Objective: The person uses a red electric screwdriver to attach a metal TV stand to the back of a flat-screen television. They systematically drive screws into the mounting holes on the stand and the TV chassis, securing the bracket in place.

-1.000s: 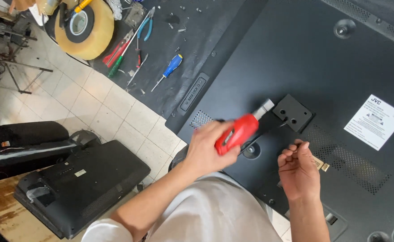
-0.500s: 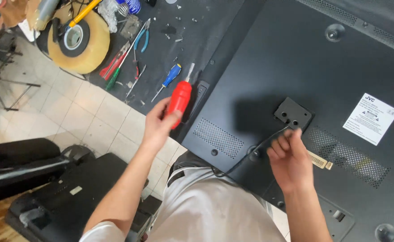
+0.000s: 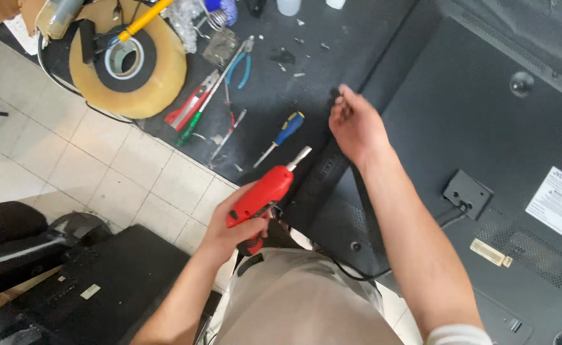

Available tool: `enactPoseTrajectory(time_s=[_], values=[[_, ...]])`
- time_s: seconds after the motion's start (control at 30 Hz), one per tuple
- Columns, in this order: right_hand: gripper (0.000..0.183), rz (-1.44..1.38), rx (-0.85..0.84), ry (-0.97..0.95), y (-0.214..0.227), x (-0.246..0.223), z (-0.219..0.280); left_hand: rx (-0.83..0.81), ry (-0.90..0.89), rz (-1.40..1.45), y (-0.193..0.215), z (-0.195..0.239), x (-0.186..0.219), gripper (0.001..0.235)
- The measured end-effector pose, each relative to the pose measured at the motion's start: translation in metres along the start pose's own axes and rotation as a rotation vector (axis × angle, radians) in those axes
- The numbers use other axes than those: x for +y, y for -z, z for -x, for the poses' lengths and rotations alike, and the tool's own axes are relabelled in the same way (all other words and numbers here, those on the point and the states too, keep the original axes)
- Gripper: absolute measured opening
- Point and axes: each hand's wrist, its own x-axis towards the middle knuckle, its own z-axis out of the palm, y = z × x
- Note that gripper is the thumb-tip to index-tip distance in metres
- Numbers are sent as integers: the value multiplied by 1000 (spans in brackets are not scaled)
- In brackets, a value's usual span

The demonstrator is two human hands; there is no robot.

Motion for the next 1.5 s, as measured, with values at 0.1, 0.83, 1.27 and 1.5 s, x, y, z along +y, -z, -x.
enactPoseTrajectory(time_s=[0.1,0.83,1.27,1.5], values=[[21,614,174,192,-72,5,-16,39,-9,-49,29,2,15,68],[10,1657,-308,882,-80,-28,96,-53,31,228,27,-42,31,41],[9,1878,-312,1144,-22,-70,183,-390,143,6,-26,-52,33,36],[9,1894,-335,1208,-25,-74,193,-322,197,35,-23,-50,19,38]])
